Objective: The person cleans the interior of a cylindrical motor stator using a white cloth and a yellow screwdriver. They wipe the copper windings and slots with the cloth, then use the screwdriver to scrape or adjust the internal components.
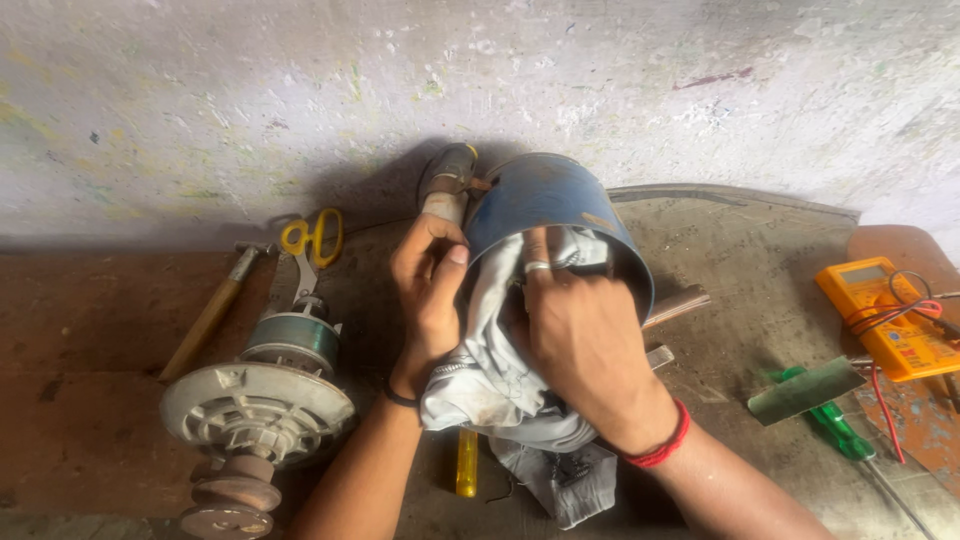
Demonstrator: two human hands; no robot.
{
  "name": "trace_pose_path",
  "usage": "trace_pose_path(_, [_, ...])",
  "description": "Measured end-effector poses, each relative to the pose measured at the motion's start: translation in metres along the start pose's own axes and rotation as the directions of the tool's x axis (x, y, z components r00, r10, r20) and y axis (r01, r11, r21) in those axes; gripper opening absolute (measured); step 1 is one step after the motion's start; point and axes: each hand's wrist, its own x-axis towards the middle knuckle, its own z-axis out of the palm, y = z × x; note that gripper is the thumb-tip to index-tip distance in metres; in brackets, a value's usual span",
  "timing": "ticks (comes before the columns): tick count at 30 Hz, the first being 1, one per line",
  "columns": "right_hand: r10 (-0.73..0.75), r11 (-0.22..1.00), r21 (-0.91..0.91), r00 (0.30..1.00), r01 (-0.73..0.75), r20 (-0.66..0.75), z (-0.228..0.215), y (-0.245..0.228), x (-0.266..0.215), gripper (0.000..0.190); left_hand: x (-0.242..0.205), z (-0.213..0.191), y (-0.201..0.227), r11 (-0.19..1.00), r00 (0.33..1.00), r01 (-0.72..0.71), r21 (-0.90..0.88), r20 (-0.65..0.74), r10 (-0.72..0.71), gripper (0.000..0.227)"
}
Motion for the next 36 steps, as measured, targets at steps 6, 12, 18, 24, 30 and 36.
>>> trace_pose_path(6, [-0.273, 0.961, -0.011, 0.953, 0.277, 0.129, 0.01, -0.011, -0.009, 0.003, 0.003, -0.001, -0.008, 0.999, 0.999, -0.024, -0.048, 0.045, 0.026, 0.015])
trace_pose_path(12, [-0.05, 0.985, 0.166, 0.994, 0.034, 0.096, -0.001, -0.014, -0.009, 0.033, 0.0, -0.004, -0.005, 1.0, 1.0, 0.008, 0.01, 0.019, -0.008, 0.013])
trace_pose_path(18, [0.054, 0.997, -0.053, 0.992, -0.049, 0.118, 0.0, -0.009, 0.0, 0.047, 0.0, 0.001, 0.005, 1.0, 1.0, 0.018, -0.003, 0.013, -0.018, 0.012])
trace_pose_path(24, [-0.029, 1.0, -0.003, 0.991, 0.03, 0.134, 0.01, -0.008, 0.004, 0.036, -0.001, 0.001, 0.009, 1.0, 1.0, -0.001, -0.015, 0.023, 0.001, 0.012])
trace_pose_path(30, [-0.164, 0.966, 0.214, 0.984, 0.145, 0.073, 0.001, 0.008, 0.006, 0.06, 0.001, -0.001, 0.001, 1.0, 0.999, -0.021, -0.014, 0.031, 0.021, 0.012])
trace_pose_path(36, [-0.022, 1.0, 0.01, 0.999, 0.022, 0.046, 0.001, -0.002, -0.009, 0.04, 0.0, -0.001, -0.003, 0.999, 1.0, -0.018, 0.033, 0.005, 0.018, 0.014])
